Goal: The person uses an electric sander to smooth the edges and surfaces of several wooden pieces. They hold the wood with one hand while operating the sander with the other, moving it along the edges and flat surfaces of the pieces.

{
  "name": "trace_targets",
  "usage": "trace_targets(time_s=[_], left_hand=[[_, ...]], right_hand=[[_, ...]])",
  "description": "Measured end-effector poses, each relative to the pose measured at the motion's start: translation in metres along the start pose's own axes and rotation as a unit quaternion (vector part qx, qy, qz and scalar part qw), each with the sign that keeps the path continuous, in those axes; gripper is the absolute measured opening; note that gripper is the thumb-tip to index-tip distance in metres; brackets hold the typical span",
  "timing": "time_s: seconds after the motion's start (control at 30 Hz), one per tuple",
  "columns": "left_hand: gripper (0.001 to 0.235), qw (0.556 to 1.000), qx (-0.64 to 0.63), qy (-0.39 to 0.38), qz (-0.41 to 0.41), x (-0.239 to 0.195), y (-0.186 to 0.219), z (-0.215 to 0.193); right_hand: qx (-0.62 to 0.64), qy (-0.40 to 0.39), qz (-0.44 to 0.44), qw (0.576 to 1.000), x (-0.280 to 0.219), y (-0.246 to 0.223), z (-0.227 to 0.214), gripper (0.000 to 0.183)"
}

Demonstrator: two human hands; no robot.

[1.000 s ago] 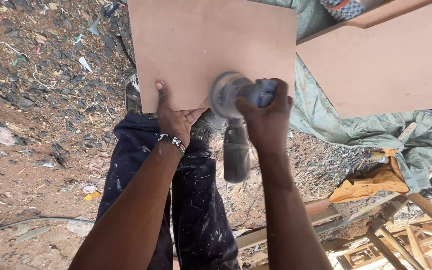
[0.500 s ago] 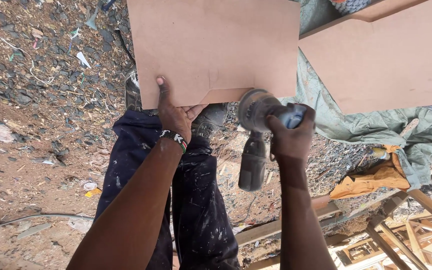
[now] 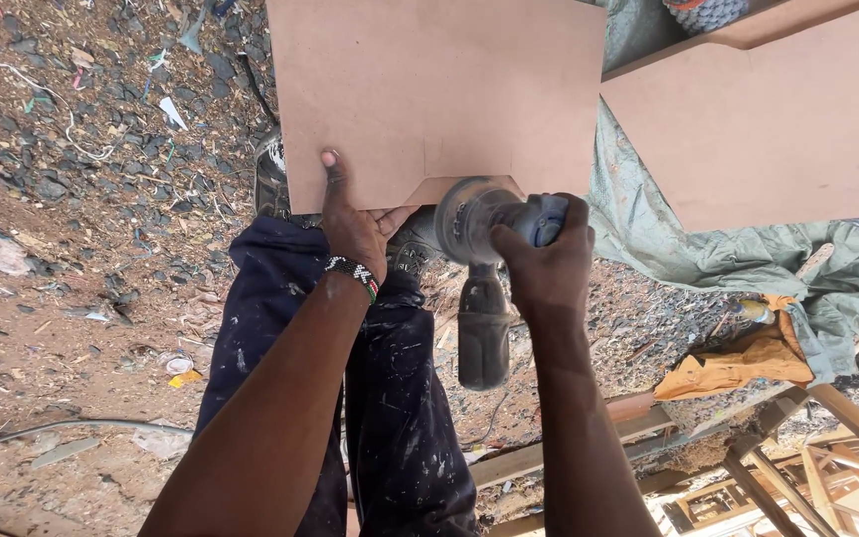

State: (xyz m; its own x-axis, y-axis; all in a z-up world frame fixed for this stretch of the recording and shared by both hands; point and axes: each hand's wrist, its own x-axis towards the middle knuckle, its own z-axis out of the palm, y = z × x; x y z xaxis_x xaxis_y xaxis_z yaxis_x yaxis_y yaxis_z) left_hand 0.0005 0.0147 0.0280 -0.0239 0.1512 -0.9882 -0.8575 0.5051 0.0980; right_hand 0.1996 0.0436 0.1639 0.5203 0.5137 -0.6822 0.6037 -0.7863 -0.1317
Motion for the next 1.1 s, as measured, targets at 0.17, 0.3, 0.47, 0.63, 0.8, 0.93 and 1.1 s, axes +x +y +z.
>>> trace_targets(time_s=[0.17,0.3,0.47,0.63,0.8,0.93,1.1], left_hand=[[0.070,1.000,0.006,0.019,0.005,-0.005,0.000,-0.004],[0.079,1.000,0.018,0.006,0.007,0.010,-0.005,-0.012],[0.078,1.000,0.002,-0.004,0.010,0.013,-0.005,-0.009],[0.082,1.000,-0.016,-0.008,0.005,0.012,-0.007,-0.011],[0.081,1.000,-0.015,-0.008,0.010,0.013,-0.008,-0.011],[0.081,1.000,-0.007,-0.014,0.016,0.014,-0.010,-0.012],[0.078,0.999,-0.008,-0.017,0.028,0.015,-0.013,-0.016]], right_hand=[[0.000,-0.021,-0.032,0.999,-0.060,-0.053,0.008,0.080],[0.002,-0.008,-0.044,0.999,-0.060,-0.054,0.013,0.077],[0.023,-0.009,-0.012,1.000,-0.029,-0.021,0.008,0.080],[0.020,0.014,0.019,1.000,0.010,0.026,0.000,0.084],[0.084,0.006,0.027,0.996,0.002,0.024,-0.004,0.078],[0.069,0.004,0.014,0.998,-0.004,0.013,0.001,0.080],[0.046,0.009,-0.039,0.998,-0.041,-0.010,0.010,0.083]])
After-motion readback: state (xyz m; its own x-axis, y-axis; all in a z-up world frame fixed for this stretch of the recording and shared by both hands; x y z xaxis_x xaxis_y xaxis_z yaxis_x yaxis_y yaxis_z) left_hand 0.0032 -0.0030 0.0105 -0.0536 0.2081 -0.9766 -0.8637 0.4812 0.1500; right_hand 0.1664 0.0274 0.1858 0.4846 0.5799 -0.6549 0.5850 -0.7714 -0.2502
